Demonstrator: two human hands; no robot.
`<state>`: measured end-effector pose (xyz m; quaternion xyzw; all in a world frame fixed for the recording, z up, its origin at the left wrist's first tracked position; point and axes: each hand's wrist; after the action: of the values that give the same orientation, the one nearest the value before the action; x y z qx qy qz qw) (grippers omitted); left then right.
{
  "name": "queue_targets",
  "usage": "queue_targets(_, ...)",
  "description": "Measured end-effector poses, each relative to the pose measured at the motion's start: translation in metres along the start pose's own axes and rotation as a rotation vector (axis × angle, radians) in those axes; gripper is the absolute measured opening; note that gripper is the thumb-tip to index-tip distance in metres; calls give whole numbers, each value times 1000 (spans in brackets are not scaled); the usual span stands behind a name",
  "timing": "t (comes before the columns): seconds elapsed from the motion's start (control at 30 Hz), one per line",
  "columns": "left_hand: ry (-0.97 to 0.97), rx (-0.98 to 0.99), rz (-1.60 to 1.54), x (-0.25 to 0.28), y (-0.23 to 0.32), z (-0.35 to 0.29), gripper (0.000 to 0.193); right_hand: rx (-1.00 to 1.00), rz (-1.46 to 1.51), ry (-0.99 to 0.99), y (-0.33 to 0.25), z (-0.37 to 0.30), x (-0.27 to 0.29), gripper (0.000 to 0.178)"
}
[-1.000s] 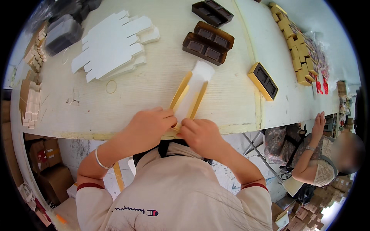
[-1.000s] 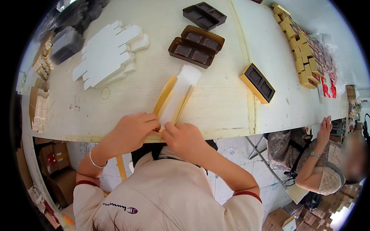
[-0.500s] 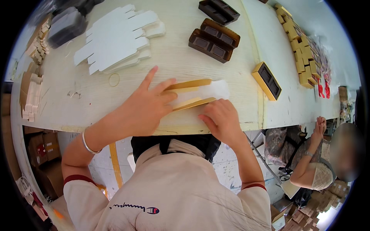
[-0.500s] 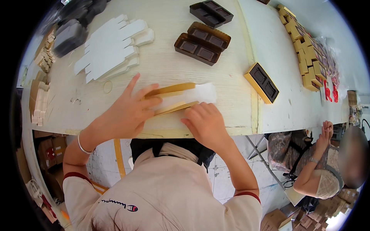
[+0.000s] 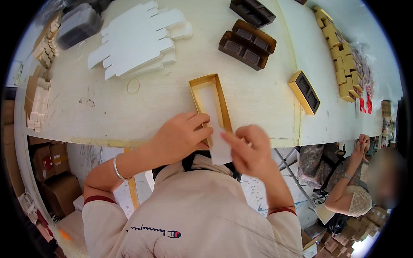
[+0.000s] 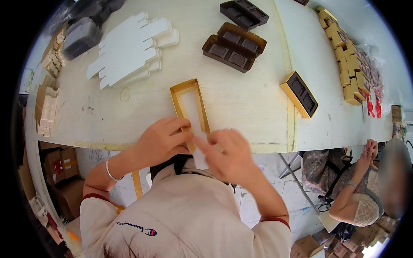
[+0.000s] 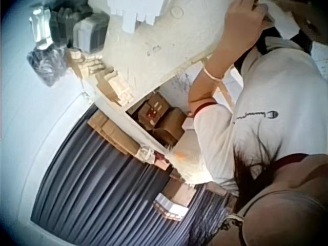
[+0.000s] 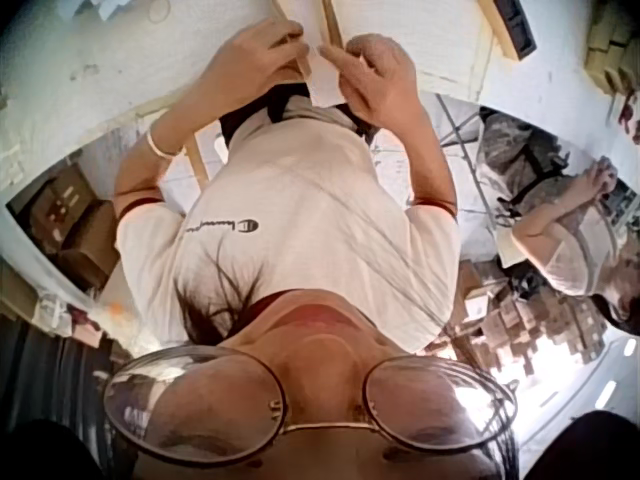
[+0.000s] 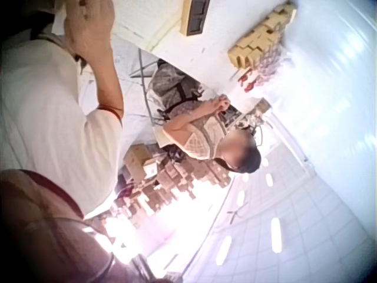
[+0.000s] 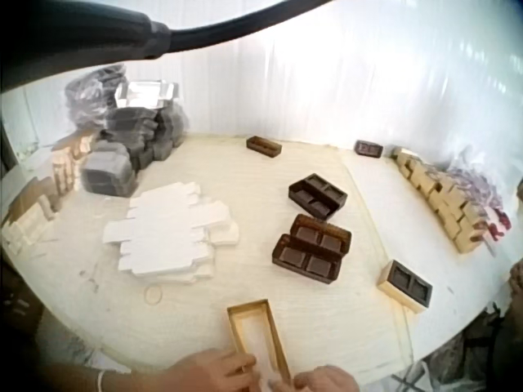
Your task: The person folds flat cardboard pieces into small rectangular boxes and places dark plastic inserts inside each box. The person repeats this process multiple times, stacking the completed boxes on the table.
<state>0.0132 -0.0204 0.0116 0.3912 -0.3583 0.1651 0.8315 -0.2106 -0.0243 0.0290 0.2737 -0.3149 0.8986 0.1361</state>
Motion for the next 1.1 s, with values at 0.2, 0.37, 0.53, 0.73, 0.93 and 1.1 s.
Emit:
queue_targets(0.2, 10, -50, -129, 7, -11, -1, 28, -78, 150, -327, 38, -5, 2, 34)
queue_targets(0.37, 80, 113, -188, -5, -12, -7, 22, -93, 125, -243, 34, -3, -17, 19)
queue_targets(0.53, 147, 219, -134, -13, 8, 0, 13, -110, -15, -197, 19, -5, -31, 16)
queue_targets(0.73, 166, 247, -171, -15, 8, -6, 6, -143, 3, -236, 8, -11, -11, 37)
queue_targets(0.93, 30, 299, -227, -4, 2, -1, 7, 107, -100, -154, 4, -34, -14, 49)
queue_targets(1.1, -20, 327, -438, -1, -2, -2, 16, 32, 223, 45, 19, -36, -33, 41)
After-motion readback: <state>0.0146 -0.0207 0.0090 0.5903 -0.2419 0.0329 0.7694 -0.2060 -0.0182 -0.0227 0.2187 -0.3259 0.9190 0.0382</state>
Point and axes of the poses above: each hand's wrist, its own z-axis towards the middle knuckle, its own x-axis out of the back of the hand, y = z × x, and after that the axes turned 14 degrees about y, right-handed
